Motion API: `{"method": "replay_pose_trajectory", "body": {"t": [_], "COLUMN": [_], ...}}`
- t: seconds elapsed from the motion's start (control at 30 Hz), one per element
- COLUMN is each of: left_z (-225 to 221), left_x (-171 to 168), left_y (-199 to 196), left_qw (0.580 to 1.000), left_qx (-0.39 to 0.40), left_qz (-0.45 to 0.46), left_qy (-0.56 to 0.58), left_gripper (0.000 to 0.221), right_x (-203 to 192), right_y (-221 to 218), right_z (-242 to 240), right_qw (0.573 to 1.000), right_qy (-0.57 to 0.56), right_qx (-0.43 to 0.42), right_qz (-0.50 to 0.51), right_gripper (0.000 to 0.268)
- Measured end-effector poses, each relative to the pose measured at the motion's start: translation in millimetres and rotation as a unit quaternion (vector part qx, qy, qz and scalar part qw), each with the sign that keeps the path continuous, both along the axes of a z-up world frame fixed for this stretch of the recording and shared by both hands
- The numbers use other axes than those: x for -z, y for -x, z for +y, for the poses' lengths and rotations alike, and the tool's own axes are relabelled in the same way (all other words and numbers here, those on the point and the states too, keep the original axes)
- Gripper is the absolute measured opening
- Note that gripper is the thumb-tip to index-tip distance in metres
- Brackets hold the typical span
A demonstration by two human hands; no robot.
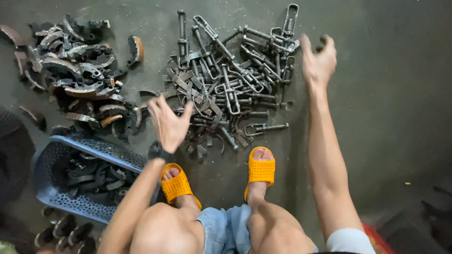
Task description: Sorting used motorcycle brake shoes and metal hardware into a plastic basket and organized piles on the floor.
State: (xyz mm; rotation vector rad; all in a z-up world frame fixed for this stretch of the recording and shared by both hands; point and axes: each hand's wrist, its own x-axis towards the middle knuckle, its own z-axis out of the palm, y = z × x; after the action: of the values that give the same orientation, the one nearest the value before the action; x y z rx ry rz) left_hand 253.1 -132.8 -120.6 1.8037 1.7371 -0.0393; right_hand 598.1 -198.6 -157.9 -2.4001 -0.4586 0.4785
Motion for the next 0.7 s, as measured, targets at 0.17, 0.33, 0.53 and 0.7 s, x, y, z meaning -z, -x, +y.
{"method": "replay_pose_trajectory", "body": {"t": [0.17,0.33,0.53,0.7], "left_z": [-47.1,-50.2,-52.3,-67.4], "left_x": [-17.2,-4.5,-4.6,-5.4], "left_y": [6.5,2.0,6.4,6.6], "left_qw": [0.954,0.921,0.869,0.839], "left_qx": [-0.142,-0.259,-0.339,-0.39], "left_qz": [-0.048,-0.112,-0.237,-0.234], "left_qy": [0.259,0.268,0.272,0.297], "left_gripper": [0.079,0.078,0.07,0.047], "right_x": [28.3,-2.3,-23.9,-8.3], "right_y": [-0.2,71.9,75.9,71.2], "right_z": [49.2,55.7,70.3,76.9], "right_qw": [0.945,0.836,0.793,0.805], "right_qy": [0.061,0.181,0.291,0.277], "right_qx": [-0.299,-0.505,-0.525,-0.521], "right_qz": [-0.118,-0.114,-0.103,-0.07], "right_gripper": [0.053,0.079,0.092,0.082]}}
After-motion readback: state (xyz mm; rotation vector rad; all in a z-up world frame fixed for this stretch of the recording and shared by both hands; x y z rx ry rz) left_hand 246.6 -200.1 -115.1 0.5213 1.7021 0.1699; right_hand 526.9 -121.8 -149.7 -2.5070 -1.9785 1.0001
